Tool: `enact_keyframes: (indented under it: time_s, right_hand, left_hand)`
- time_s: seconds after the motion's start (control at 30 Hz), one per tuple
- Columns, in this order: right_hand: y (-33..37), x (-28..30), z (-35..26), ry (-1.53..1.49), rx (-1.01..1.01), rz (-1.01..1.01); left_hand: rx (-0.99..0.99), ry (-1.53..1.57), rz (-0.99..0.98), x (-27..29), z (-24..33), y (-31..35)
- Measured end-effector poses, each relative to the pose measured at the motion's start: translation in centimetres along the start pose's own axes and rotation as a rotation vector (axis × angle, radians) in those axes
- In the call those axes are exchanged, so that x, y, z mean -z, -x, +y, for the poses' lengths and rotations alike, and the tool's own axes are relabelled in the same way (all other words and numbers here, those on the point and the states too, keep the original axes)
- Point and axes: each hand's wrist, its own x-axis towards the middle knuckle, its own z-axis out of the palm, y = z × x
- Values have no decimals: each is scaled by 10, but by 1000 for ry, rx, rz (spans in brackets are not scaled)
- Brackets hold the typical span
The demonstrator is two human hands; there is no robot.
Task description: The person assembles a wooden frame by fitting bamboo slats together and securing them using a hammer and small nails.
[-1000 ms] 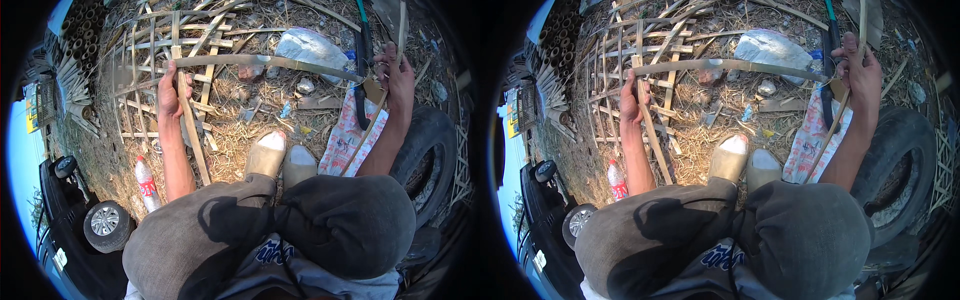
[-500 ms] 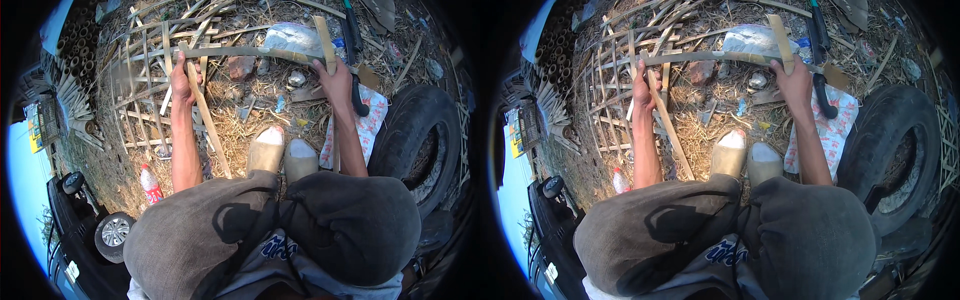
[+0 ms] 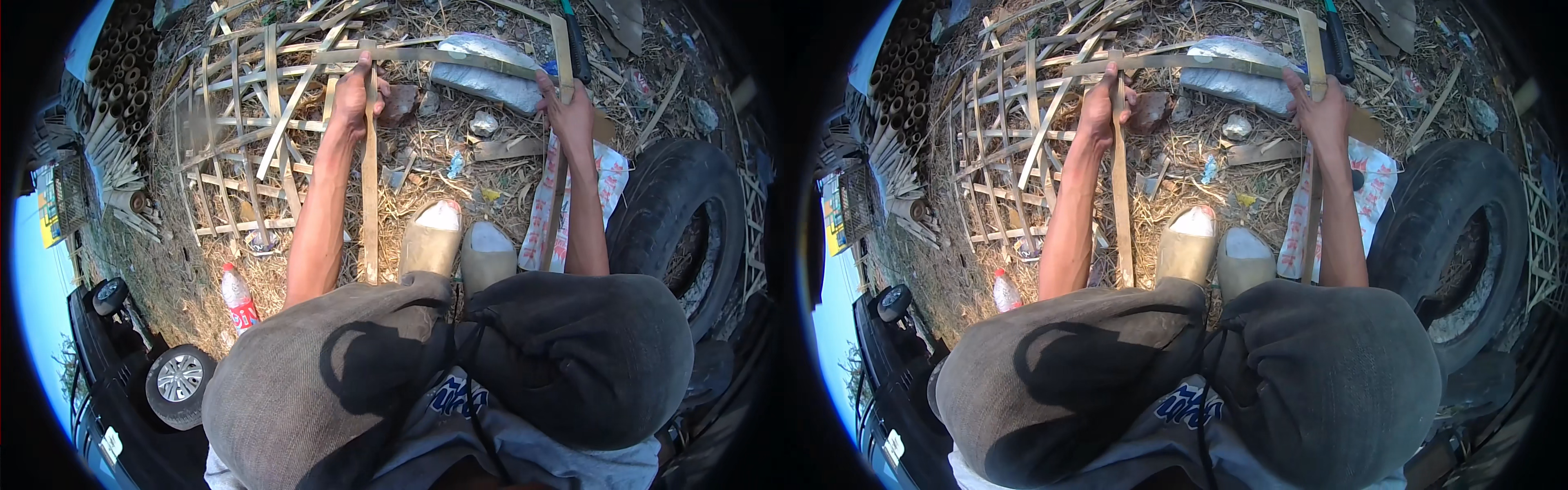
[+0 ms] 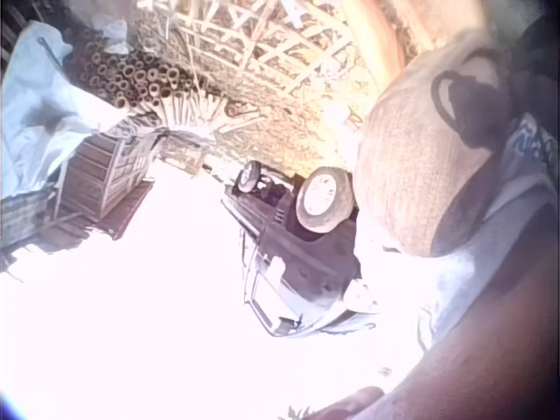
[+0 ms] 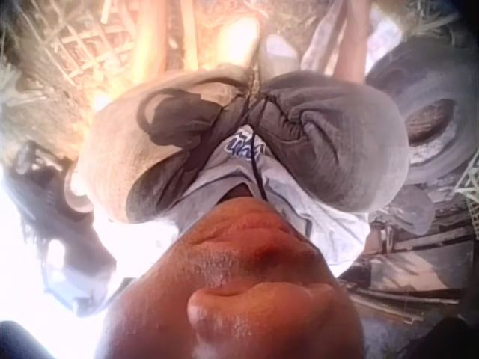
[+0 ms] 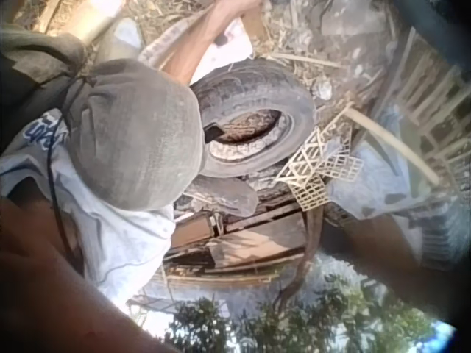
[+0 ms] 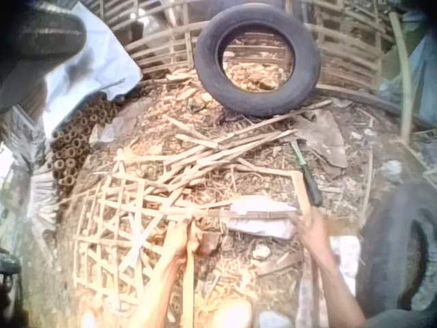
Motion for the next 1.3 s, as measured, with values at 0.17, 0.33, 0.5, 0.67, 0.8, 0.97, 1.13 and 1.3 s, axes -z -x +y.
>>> enact_keyframes:
  time_s: [0.17,0.33,0.5,0.67,0.8,0.97,1.13,1.3]
  right_hand:
    - [34,-4,39,12,-63,-75]
    - [57,-14,35,-143,-321,-200]
    - [43,-18,34,-188,-374,-188]
    - [26,-23,28,-145,-185,39]
    - [11,-19,53,-160,-176,25]
    - [11,-8,62,-399,-273,-60]
    - [13,-5,43,-393,-303,-76]
    - [4,-9,52,-237,-337,-61]
  left_hand:
    - [-13,15,18,21,14,1]
    - [-15,59,45,54,30,13]
    - [-38,22,-9,66,35,25]
    - [-25,-28,-16,49,18,25]
    - [-43,2,14,47,1,12]
    - [-2,17,83,52,-6,9]
    - [-45,14,75,49,-2,7]
    - [-85,-31,83,36,5,-1]
